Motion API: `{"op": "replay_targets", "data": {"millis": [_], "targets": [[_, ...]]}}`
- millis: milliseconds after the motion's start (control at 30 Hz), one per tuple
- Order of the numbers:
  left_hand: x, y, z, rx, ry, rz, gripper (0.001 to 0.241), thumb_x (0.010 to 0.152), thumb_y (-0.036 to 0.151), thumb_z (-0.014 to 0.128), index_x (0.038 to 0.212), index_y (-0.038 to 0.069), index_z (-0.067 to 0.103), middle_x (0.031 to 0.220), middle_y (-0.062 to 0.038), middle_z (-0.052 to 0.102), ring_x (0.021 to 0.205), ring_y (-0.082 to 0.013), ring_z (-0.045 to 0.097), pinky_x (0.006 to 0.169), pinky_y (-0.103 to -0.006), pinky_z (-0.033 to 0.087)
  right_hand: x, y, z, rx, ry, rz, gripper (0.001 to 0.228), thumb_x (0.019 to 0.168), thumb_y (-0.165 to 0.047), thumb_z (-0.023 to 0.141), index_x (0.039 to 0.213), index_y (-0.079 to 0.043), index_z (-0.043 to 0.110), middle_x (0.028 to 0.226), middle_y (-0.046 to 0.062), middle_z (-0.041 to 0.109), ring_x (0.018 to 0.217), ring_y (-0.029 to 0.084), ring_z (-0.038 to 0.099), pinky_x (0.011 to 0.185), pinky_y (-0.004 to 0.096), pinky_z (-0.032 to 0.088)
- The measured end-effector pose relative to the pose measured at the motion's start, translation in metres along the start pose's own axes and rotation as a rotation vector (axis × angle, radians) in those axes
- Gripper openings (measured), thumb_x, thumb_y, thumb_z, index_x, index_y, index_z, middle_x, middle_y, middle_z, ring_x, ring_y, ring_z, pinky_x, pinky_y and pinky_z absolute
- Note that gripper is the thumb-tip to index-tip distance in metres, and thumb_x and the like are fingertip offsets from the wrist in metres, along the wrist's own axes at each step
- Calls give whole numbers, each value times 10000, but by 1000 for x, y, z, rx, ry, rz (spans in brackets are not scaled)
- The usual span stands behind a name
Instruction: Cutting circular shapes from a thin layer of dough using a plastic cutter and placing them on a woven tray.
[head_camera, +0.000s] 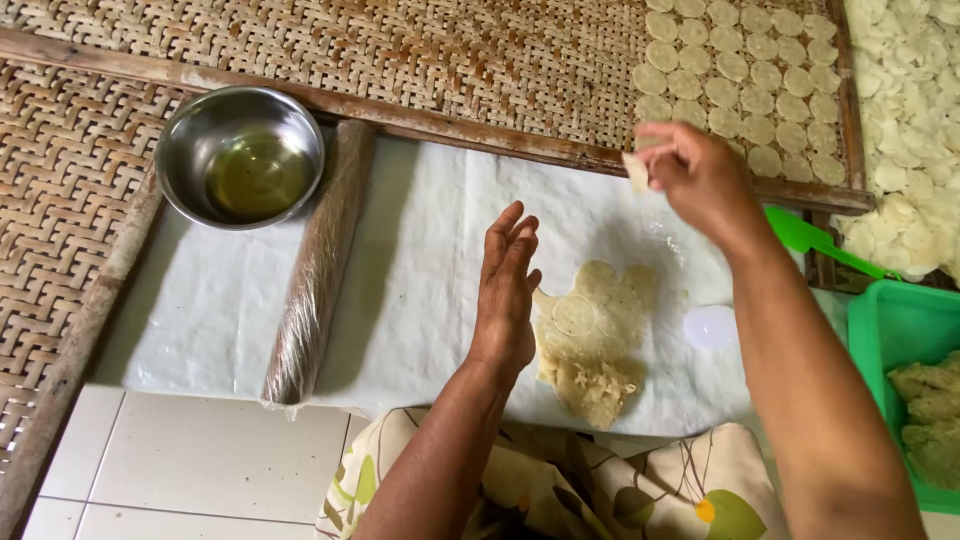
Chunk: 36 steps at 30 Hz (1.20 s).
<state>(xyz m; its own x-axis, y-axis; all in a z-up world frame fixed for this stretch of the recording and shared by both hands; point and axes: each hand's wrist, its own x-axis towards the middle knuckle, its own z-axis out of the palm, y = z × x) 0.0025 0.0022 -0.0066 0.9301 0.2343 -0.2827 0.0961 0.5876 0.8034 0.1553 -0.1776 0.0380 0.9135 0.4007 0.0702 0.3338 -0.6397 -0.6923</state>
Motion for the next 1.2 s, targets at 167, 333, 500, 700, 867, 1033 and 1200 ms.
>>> {"op": "replay_targets", "data": {"millis": [167,333,500,700,867,1033,1200], "targets": [[9,-7,-9,-74,-60,-9,655,910,454,485,1493,162,426,1560,-149,440,1488,-331,348,1158,-519,276,77,-11,14,109,1,168,433,1006,18,521,1416,-114,565,1253,151,662,900,165,646,783,235,589],[8,-2,-8,-80,-48,-41,664,898,463,491,1488,163,432,1553,-135,459,1482,-311,364,1157,-512,285,106,21,30,279,-23,266,425,1003,-48,570,1422,-117,555,1260,115,666,940,131,665,874,225,610],[5,1,-7,-107,-53,-55,630,925,383,461,1514,168,398,1531,-117,471,1444,-269,397,1156,-481,286,103,39,24,295,-10,303,435,990,-35,591,1417,-106,545,1267,126,654,970,136,666,905,236,610],[5,-3,-7,-120,-84,-15,704,900,440,467,1527,145,340,1554,-162,422,1482,-347,341,1151,-535,284,94,40,18,282,30,355,416,1000,-38,569,1410,-101,537,1308,131,623,1054,164,681,973,257,606],[5,-5,-7,-126,-90,-16,698,895,438,473,1520,151,354,1553,-165,424,1477,-342,342,1151,-538,280,97,56,13,207,47,368,432,997,12,543,1414,-97,539,1329,154,628,1070,194,694,955,249,612],[6,-4,-7,-111,-82,-21,698,896,439,480,1516,144,355,1543,-161,430,1474,-341,346,1149,-549,292,96,59,10,118,56,378,425,1001,17,542,1409,-101,557,1289,141,649,995,164,697,885,221,614],[6,-2,-6,-108,-71,-41,702,892,451,486,1515,150,367,1548,-154,435,1481,-338,347,1155,-545,293,95,58,9,83,0,316,571,905,158,434,1434,-39,518,1260,182,643,1033,205,671,870,254,592]]}}
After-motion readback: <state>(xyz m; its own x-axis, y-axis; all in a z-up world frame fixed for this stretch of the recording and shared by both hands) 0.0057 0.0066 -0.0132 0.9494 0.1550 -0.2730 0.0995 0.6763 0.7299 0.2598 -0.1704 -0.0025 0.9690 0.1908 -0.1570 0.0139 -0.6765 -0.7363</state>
